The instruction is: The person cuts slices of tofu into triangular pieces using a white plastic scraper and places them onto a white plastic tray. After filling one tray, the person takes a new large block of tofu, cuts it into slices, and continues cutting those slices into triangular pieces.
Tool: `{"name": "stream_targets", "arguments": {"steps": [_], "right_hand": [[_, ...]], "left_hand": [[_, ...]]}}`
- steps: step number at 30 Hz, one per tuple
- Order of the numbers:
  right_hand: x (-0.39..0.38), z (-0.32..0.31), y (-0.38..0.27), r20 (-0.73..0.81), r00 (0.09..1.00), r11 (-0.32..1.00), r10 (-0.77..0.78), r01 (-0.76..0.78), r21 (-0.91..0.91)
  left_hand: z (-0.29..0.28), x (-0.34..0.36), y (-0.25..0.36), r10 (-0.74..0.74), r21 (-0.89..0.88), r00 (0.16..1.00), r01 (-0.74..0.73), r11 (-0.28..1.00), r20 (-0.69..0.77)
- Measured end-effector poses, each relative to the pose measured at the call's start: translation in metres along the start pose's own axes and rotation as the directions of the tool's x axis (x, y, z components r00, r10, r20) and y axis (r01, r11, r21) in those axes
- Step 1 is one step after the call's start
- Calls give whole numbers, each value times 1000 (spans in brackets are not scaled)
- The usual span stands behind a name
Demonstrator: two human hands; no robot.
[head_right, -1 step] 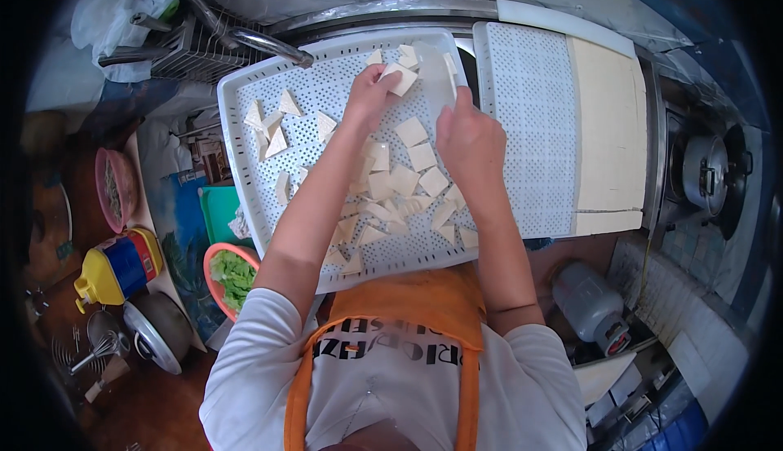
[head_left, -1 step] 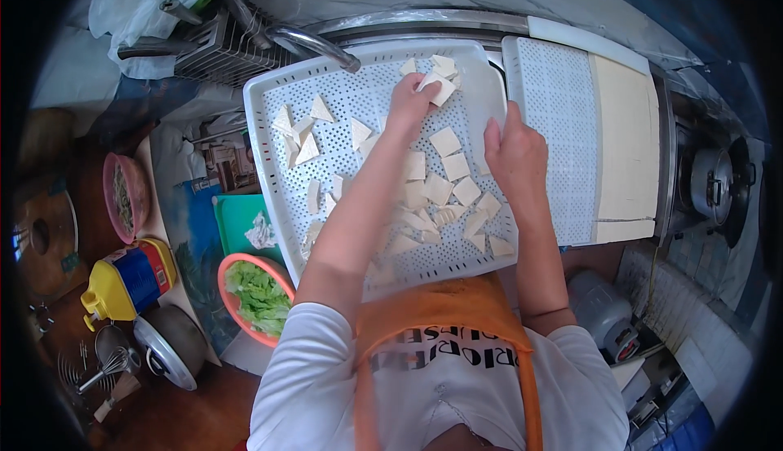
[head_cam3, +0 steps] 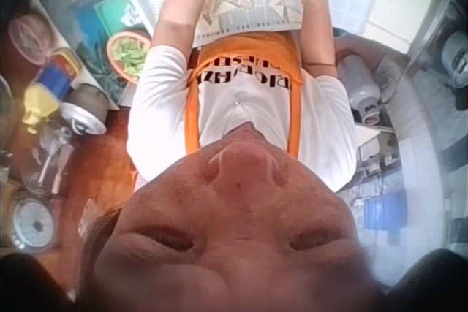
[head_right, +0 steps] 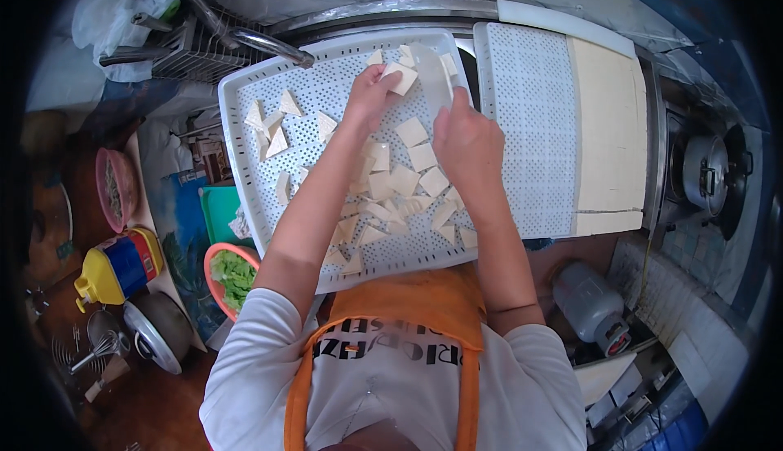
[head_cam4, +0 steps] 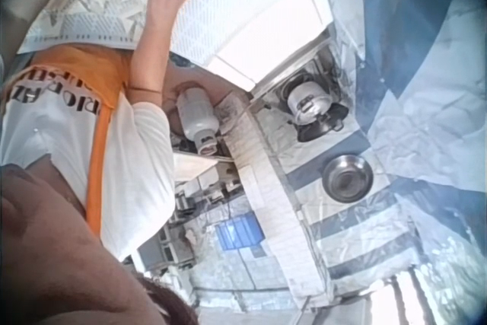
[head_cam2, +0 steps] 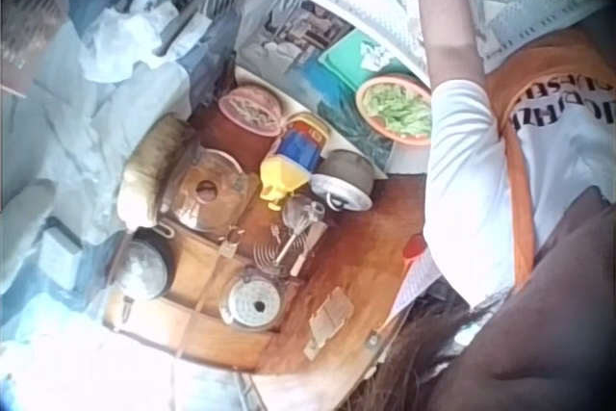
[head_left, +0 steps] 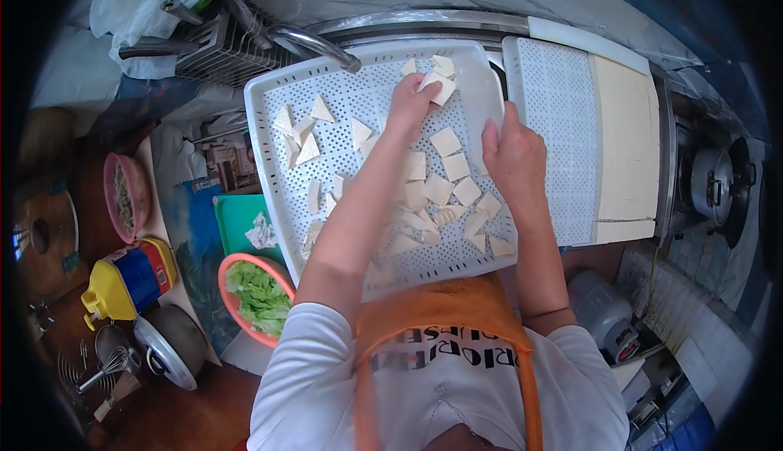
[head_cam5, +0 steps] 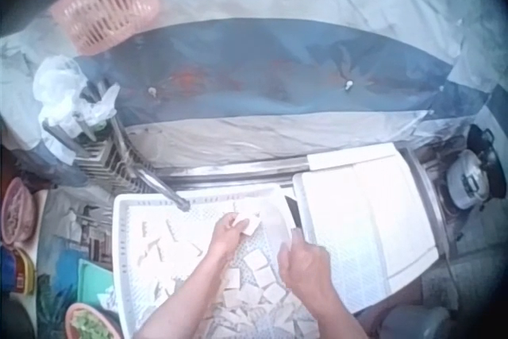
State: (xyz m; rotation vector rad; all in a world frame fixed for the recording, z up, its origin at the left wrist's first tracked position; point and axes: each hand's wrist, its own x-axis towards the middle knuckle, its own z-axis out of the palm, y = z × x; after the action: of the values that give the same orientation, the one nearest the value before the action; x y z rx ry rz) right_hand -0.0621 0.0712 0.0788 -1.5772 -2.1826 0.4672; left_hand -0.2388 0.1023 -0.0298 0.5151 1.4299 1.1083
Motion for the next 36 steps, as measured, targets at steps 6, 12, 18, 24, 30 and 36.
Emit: {"name": "stream_targets", "arguments": {"steps": [6, 12, 18, 24, 30, 36], "right_hand": [[-5, 3, -16, 50, 998, 999, -34, 35, -12], [-4, 3, -18, 74, 996, 998, -41, 45, -50], [-3, 31, -13, 65, 994, 990, -92, 99, -102], [13, 38, 15, 107, 992, 998, -66, 68, -16], [-2, 12, 48, 50, 996, 997, 76, -75, -25], [-9, 0, 51, 37, 993, 993, 115, -114, -13]], "left_hand": [[10, -10, 5, 35, -307, 998, -16, 952, 56], [15, -16, 10, 49, -286, 996, -26, 958, 73], [20, -10, 0, 78, -294, 997, -66, 954, 27], [-2, 12, -23, 293, 56, 947, -288, 956, -131], [16, -44, 15, 101, 950, 953, -297, 99, 287], [27, -55, -37, 290, 895, 857, -446, 4, 426]]}}
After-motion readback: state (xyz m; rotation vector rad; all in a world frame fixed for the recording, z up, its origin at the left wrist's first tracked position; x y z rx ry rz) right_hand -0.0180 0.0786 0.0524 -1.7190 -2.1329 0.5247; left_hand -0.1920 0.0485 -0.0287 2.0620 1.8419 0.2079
